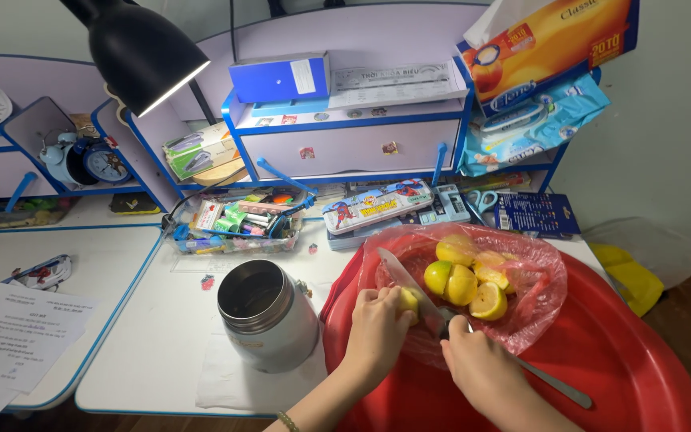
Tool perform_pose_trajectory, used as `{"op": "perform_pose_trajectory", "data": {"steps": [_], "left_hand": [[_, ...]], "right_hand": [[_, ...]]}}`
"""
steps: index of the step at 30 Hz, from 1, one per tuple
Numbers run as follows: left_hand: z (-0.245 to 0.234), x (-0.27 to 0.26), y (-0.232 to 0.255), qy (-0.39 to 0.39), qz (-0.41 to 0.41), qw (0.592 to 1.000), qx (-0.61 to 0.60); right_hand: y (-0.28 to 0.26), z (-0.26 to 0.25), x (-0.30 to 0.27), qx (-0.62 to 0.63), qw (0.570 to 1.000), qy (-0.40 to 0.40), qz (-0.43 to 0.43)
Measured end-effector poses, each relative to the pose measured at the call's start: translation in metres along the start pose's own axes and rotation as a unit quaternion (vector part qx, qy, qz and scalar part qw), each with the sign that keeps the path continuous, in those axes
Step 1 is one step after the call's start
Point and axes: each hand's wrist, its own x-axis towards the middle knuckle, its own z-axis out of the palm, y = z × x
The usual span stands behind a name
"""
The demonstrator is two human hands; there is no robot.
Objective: The person cuts passion fruits in half and scoops the pulp into a thermos using a spoon. The person handles the fruit and tools on a cluttered desk.
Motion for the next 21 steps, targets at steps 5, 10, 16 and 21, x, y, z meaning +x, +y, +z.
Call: {"op": "perform_pose_trajectory", "data": {"steps": [5,10,16,21], "left_hand": [[-0.006,0.007,-0.003,-0.019,-0.059,0.998,-0.005],[0.001,0.003,-0.011,0.009,-0.036,0.999,-0.019],[0.011,-0.005,-0.015,0.030,0.009,0.999,-0.011],[-0.004,0.016,-0.016,-0.009,-0.111,0.994,-0.020]], "right_hand": [[-0.001,0.010,-0.025,0.016,0.999,-0.014,0.028],[0.020,0.027,-0.033,-0.045,0.988,-0.126,0.080],[0.021,0.061,0.000,-0.003,0.998,-0.050,0.036],[0.017,0.048,-0.020,-0.050,0.983,-0.147,0.093]]}}
